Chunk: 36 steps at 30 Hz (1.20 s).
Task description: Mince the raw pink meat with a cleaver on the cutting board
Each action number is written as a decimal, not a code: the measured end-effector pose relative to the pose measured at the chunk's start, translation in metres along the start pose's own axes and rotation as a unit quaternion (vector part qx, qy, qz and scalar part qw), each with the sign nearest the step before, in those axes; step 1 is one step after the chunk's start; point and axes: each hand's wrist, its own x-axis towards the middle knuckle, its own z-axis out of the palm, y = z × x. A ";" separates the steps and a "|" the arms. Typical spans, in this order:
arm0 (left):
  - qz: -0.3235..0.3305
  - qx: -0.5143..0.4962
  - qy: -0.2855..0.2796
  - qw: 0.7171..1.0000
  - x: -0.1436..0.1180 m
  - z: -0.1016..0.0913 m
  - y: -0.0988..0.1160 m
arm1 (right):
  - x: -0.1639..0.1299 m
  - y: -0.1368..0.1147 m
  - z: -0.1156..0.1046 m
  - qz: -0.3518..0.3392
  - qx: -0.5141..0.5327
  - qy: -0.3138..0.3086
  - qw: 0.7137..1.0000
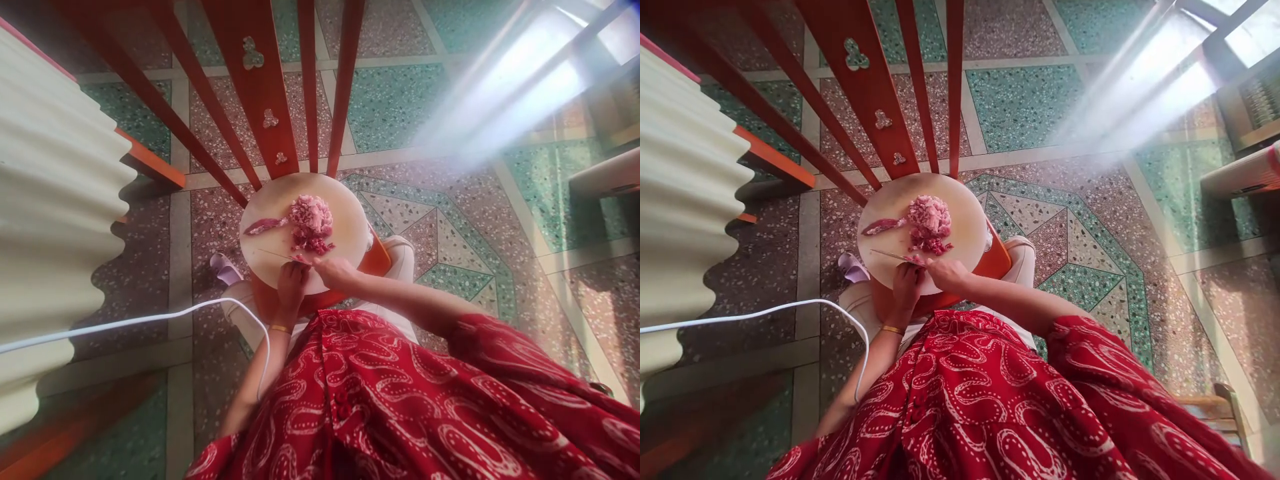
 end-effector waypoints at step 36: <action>0.065 0.036 0.077 0.994 -0.004 0.000 -0.003 | -0.015 0.002 0.010 0.015 -0.010 0.002 1.000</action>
